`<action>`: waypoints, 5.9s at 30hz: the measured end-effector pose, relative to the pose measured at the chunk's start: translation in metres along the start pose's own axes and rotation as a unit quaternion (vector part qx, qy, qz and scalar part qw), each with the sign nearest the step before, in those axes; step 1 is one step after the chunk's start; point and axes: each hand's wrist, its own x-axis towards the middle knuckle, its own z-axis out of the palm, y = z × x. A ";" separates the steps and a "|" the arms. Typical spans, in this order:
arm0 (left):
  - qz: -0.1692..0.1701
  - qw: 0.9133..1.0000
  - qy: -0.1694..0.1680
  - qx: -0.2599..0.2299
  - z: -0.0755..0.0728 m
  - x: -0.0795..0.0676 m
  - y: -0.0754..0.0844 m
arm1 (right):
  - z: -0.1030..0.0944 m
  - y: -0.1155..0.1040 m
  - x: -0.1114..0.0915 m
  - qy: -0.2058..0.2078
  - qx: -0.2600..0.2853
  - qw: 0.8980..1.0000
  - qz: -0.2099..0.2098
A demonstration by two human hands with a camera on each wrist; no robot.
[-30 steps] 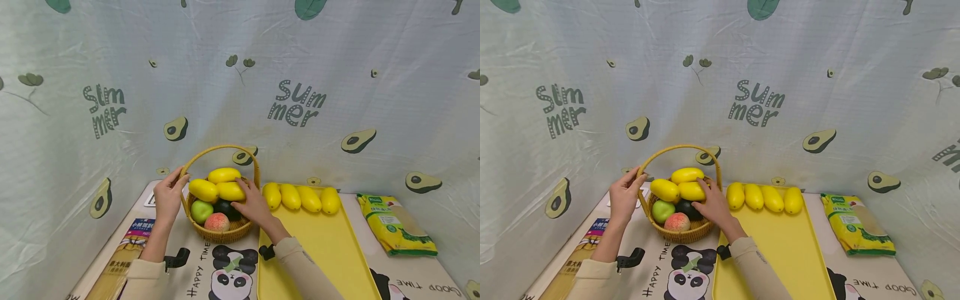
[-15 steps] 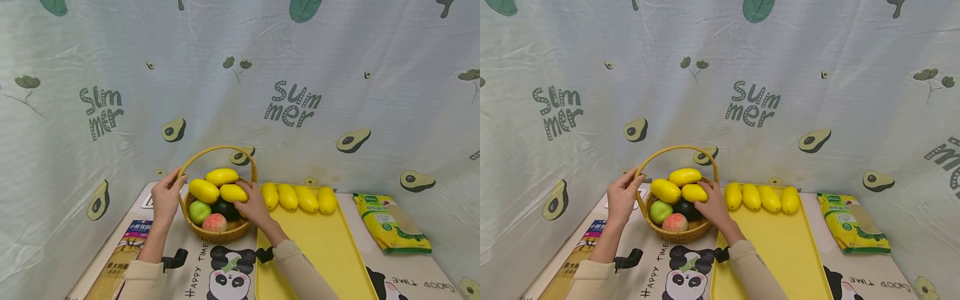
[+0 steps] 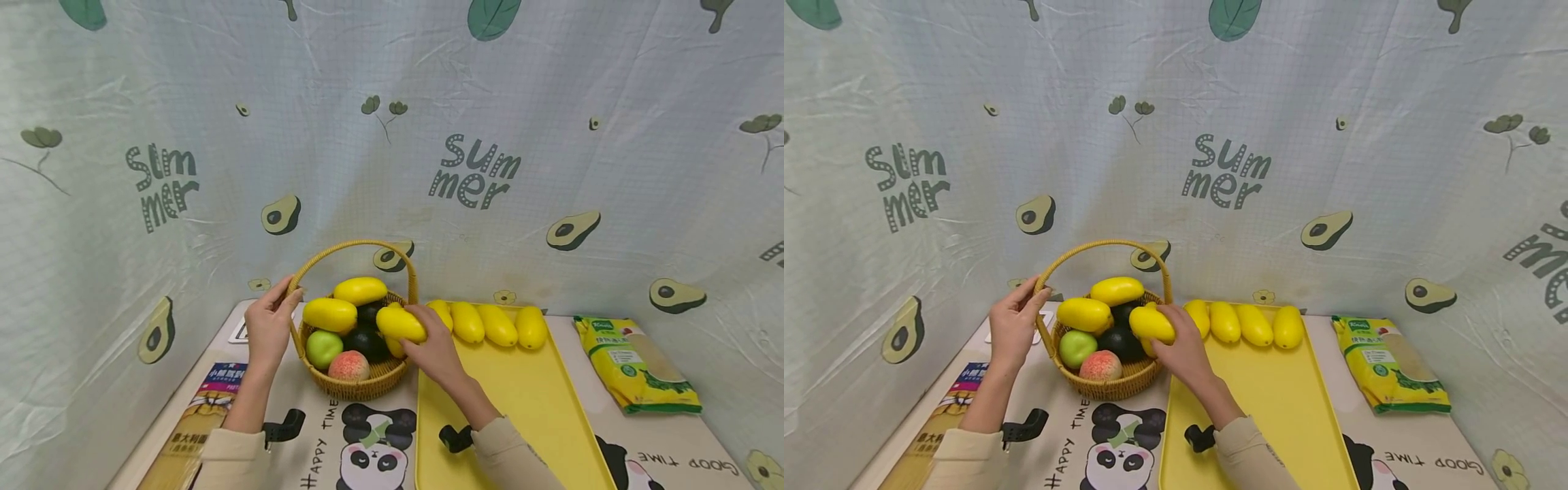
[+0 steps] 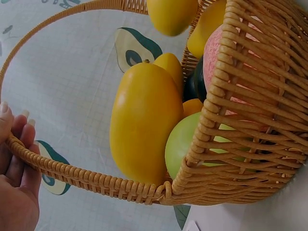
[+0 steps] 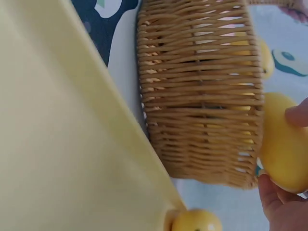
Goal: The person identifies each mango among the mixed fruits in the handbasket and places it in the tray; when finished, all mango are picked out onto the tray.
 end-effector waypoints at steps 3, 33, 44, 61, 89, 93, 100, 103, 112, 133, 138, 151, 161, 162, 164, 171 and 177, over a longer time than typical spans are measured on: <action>0.000 1.000 0.003 -0.001 -0.001 -0.001 0.000 | -0.010 0.002 -0.007 0.005 0.004 1.000 0.001; -0.005 0.999 0.011 0.030 0.002 -0.001 0.004 | -0.059 0.033 -0.073 -0.072 -0.121 0.975 0.174; -0.004 0.999 0.012 0.043 0.002 -0.001 0.001 | -0.042 0.023 -0.073 -0.046 -0.124 0.977 0.168; -0.007 0.999 0.009 0.031 0.004 -0.002 0.001 | -0.017 0.006 -0.074 0.014 -0.209 0.958 0.194; -0.008 1.000 0.003 0.002 0.004 0.000 -0.001 | 0.029 -0.022 -0.010 -0.061 -0.066 0.994 0.066; -0.001 1.000 0.002 -0.004 0.002 -0.001 0.001 | 0.039 -0.030 0.003 -0.081 -0.059 0.994 0.052; -0.001 1.000 -0.002 0.001 0.002 -0.001 0.000 | 0.054 -0.041 0.022 -0.124 -0.025 0.991 0.040; -0.001 1.000 0.001 -0.001 0.001 -0.001 0.000 | 0.060 -0.044 0.030 -0.143 -0.033 0.988 0.035; 0.002 1.000 0.002 -0.007 0.002 -0.001 0.000 | 0.075 -0.046 0.045 -0.163 -0.020 0.985 0.056; -0.005 1.000 -0.006 -0.004 0.002 -0.002 -0.002 | 0.095 -0.058 0.046 -0.130 0.006 0.991 0.022; -0.001 1.000 -0.001 -0.003 0.001 -0.002 0.000 | 0.095 -0.055 0.044 -0.099 0.004 0.995 0.004; -0.004 1.000 0.009 -0.003 -0.002 -0.003 0.002 | 0.071 -0.047 0.027 -0.115 0.010 0.993 0.008; -0.003 1.000 0.008 0.000 0.000 -0.002 0.003 | 0.043 -0.042 0.011 -0.110 0.005 0.994 -0.001; -0.004 1.000 0.008 0.001 0.000 -0.002 0.003 | 0.040 -0.041 0.008 -0.105 0.010 0.994 0.001; -0.003 1.000 0.008 0.002 0.000 -0.002 0.003 | 0.034 -0.038 0.004 -0.094 0.014 0.995 0.005; -0.007 1.000 0.007 0.000 -0.001 -0.003 0.002 | 0.014 -0.028 -0.008 -0.063 0.019 0.998 0.005; -0.007 1.000 0.005 0.004 -0.002 -0.003 -0.001 | -0.002 -0.017 -0.018 -0.033 0.025 0.999 0.016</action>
